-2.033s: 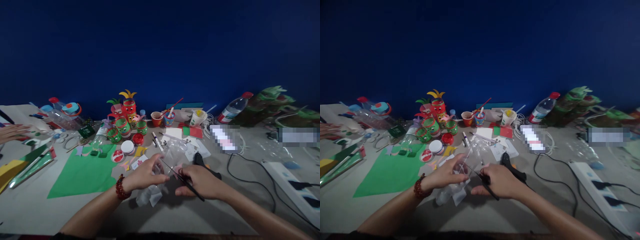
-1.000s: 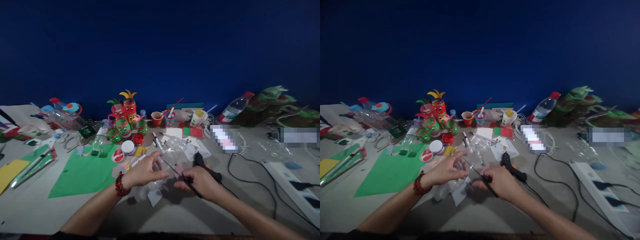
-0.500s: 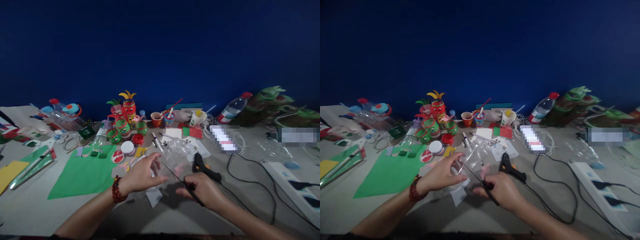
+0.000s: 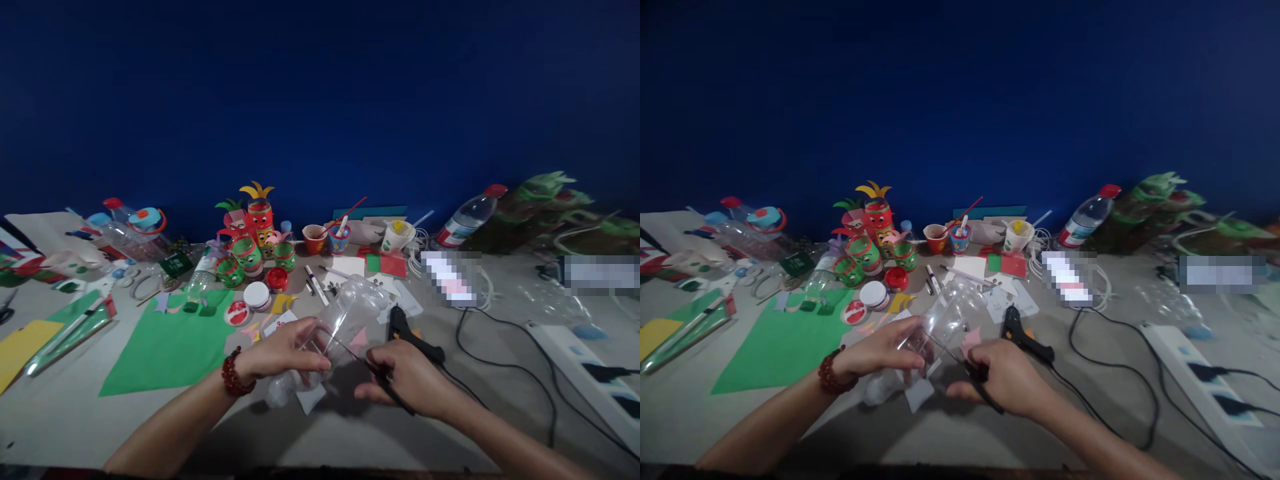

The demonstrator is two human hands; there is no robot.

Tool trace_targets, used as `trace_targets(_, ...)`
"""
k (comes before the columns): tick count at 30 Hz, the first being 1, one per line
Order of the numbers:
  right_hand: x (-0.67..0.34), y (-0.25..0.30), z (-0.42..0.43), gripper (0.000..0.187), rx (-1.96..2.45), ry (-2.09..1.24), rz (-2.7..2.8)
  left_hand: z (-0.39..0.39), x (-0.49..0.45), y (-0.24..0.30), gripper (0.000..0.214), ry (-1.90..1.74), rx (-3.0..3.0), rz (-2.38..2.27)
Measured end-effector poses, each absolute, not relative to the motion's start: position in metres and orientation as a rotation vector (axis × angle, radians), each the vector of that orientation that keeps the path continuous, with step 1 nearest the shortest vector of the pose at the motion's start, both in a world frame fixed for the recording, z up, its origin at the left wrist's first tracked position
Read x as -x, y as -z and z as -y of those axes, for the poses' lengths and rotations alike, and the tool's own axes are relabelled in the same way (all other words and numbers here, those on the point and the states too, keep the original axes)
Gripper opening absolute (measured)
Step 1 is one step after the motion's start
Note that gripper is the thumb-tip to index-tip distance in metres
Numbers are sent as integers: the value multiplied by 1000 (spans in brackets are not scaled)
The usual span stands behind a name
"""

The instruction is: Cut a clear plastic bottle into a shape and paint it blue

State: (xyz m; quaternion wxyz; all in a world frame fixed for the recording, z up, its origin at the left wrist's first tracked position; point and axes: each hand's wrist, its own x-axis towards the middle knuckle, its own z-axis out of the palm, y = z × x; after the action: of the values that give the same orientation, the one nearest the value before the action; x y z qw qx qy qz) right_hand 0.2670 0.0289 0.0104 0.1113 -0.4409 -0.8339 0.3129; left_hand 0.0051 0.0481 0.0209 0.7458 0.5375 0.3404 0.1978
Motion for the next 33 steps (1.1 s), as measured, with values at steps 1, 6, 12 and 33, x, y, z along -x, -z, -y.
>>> trace_targets(1, -267, -10, -29, 64, 1298, -918, 2449, -48, -5, -21, 50, -437, -1180, -752)
trace_targets(6, -270, -6, -31, 67, 1256, -879, 2368, -46, -6, -19, 53, -485, -1093, -764)
trace_targets(12, -273, -9, -26, 65, 1254, -871, 2287, -44, -6, -21, 56, -573, -1059, -813)
trace_targets(33, -276, -5, -29, 68, 1235, -941, 2342, -49, 1, -23, 61, -499, -951, -521)
